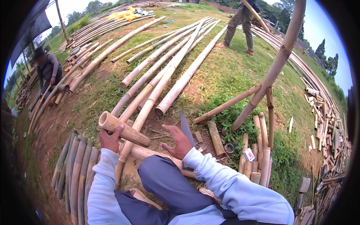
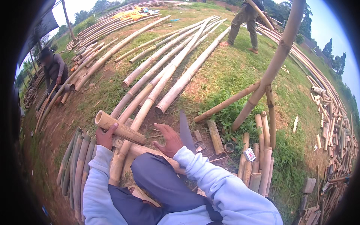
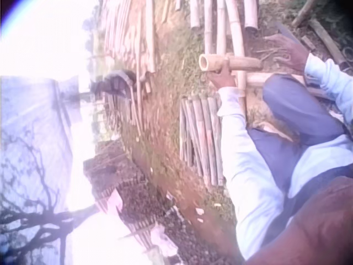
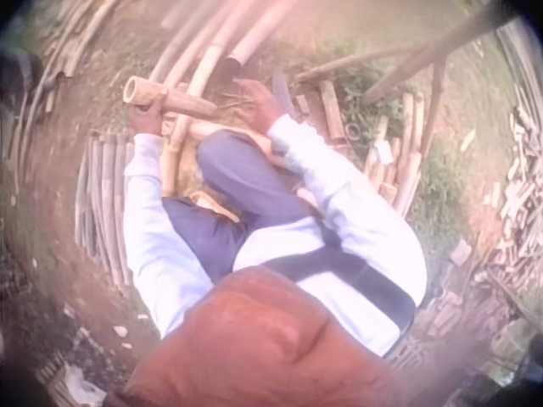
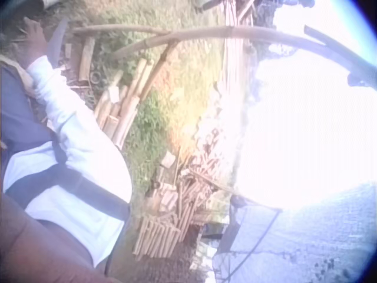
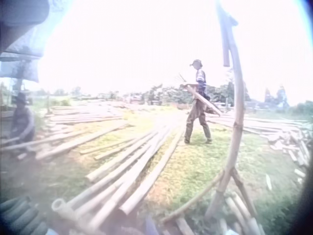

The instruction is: The person sits on the ground and uses a machete to cut bamboo poles into shorter sections. They repeatedly position each pole on a support, strike it with the machete, and place the cut pieces aside.

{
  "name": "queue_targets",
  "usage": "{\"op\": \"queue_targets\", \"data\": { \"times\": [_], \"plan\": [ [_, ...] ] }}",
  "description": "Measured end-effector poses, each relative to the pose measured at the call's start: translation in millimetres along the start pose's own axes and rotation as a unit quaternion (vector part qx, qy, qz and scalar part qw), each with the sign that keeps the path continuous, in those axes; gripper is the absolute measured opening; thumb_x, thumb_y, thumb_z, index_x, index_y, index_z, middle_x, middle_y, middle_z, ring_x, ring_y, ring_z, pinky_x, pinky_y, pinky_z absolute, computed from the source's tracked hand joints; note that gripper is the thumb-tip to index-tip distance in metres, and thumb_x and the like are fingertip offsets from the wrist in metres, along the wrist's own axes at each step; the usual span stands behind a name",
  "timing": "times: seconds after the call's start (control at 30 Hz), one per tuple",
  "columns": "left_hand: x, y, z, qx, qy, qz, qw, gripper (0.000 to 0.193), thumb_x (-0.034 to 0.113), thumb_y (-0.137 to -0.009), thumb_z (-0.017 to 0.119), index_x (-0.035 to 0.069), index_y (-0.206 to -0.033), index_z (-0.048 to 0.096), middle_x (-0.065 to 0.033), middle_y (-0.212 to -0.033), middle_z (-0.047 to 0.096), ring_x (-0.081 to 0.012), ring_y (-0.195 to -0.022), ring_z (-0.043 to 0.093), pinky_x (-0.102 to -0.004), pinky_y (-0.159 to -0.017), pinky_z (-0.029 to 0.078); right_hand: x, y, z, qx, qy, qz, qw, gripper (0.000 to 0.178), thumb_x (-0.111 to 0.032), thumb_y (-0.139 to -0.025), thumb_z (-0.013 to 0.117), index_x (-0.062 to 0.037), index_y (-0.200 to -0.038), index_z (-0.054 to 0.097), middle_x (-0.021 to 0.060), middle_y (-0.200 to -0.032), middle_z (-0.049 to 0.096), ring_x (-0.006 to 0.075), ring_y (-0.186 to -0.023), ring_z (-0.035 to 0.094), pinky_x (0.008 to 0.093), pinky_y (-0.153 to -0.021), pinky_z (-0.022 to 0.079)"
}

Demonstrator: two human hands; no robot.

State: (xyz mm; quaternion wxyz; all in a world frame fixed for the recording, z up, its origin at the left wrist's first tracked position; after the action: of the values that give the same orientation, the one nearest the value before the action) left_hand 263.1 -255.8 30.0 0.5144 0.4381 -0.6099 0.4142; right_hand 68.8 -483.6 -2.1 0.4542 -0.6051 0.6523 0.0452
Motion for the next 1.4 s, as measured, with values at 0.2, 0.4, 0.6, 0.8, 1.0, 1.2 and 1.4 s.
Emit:
{"op": "queue_targets", "data": {
  "times": [0.2, 0.4, 0.6, 0.8, 1.0, 1.2, 1.4],
  "plan": [
    [11, 36, 49, -0.082, 0.079, -0.013, 0.993, 0.051, 0.025, -0.084, 0.088, -0.006, -0.117, 0.066, -0.0148, -0.105, 0.072, -0.0206, -0.091, 0.072, -0.0353, -0.08, 0.062, -68, -22, 21, -0.079, 0.14, -0.004, 0.987, 0.108, -0.045, -0.074, 0.088, -0.0105, -0.159, 0.032, 0.0172, -0.138, 0.058, 0.0349, -0.126, 0.059, 0.0502, -0.111, 0.039],
    [-1, 66, 93, -0.231, -0.047, -0.067, 0.97, 0.051, 0.04, -0.085, 0.084, -0.005, -0.106, 0.073, -0.0151, -0.095, 0.075, -0.022, -0.092, 0.072, -0.0353, -0.083, 0.057, -27, 28, 5, -0.082, 0.108, 0.101, 0.986, 0.089, -0.038, -0.082, 0.082, -0.006, -0.152, 0.037, 0.0191, -0.121, 0.064, 0.0391, -0.105, 0.067, 0.0501, -0.087, 0.055],
    [-2, 95, 89, -0.432, -0.23, -0.052, 0.87, 0.047, 0.04, -0.091, 0.076, -0.003, -0.11, 0.075, -0.0138, -0.097, 0.075, -0.0197, -0.093, 0.069, -0.032, -0.088, 0.053, 34, 124, -43, -0.118, 0.164, 0.227, 0.953, 0.076, -0.033, -0.083, 0.079, -0.0072, -0.143, 0.039, 0.0193, -0.122, 0.063, 0.0396, -0.108, 0.066, 0.051, -0.087, 0.054],
    [5, 110, 87, -0.476, -0.225, -0.008, 0.85, 0.054, 0.039, -0.098, 0.066, 0.0, -0.135, 0.061, -0.0152, -0.128, 0.065, -0.0236, -0.122, 0.058, -0.0338, -0.11, 0.04, 66, 296, -104, -0.146, 0.16, 0.479, 0.851, 0.075, -0.031, -0.079, 0.079, -0.007, -0.139, 0.041, 0.0258, -0.115, 0.068, 0.0471, -0.105, 0.067, 0.0534, -0.091, 0.053],
    [7, 109, 86, -0.461, -0.23, -0.01, 0.857, 0.053, 0.038, -0.099, 0.062, 0.0, -0.136, 0.061, -0.0154, -0.133, 0.063, -0.0246, -0.127, 0.055, -0.0345, -0.114, 0.035, 64, 433, -182, -0.005, 0.24, 0.661, 0.711, 0.074, -0.035, -0.08, 0.081, -0.0063, -0.136, 0.041, 0.0287, -0.121, 0.066, 0.0497, -0.113, 0.063, 0.055, -0.098, 0.05],
    [-23, 83, 70, -0.444, -0.213, 0.017, 0.87, 0.051, 0.037, -0.106, 0.051, -0.005, -0.133, 0.062, -0.0159, -0.131, 0.064, -0.0245, -0.126, 0.056, -0.0342, -0.114, 0.034, 77, 515, -262, 0.084, 0.335, 0.696, 0.629, 0.077, -0.031, -0.08, 0.082, -0.0084, -0.142, 0.042, 0.0217, -0.137, 0.056, 0.0427, -0.125, 0.058, 0.0509, -0.104, 0.048],
    [-39, 72, 56, -0.393, -0.215, 0.017, 0.894, 0.05, 0.037, -0.109, 0.047, -0.006, -0.127, 0.064, -0.0144, -0.124, 0.066, -0.0224, -0.119, 0.058, -0.0332, -0.11, 0.037, 93, 539, -277, 0.062, 0.345, 0.71, 0.611, 0.082, -0.034, -0.084, 0.08, -0.0192, -0.152, 0.037, 0.0188, -0.135, 0.054, 0.0419, -0.125, 0.058, 0.0526, -0.102, 0.05]
  ]
}}
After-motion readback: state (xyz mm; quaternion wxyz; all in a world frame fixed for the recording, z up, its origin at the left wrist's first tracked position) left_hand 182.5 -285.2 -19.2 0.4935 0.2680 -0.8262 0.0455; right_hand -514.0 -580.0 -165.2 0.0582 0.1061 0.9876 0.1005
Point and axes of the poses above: each hand's wrist, its own y-axis away from the middle knuckle, its own z-axis out of the palm, x = y × z, the point moved 5 cm from there along -y, towards the middle knuckle
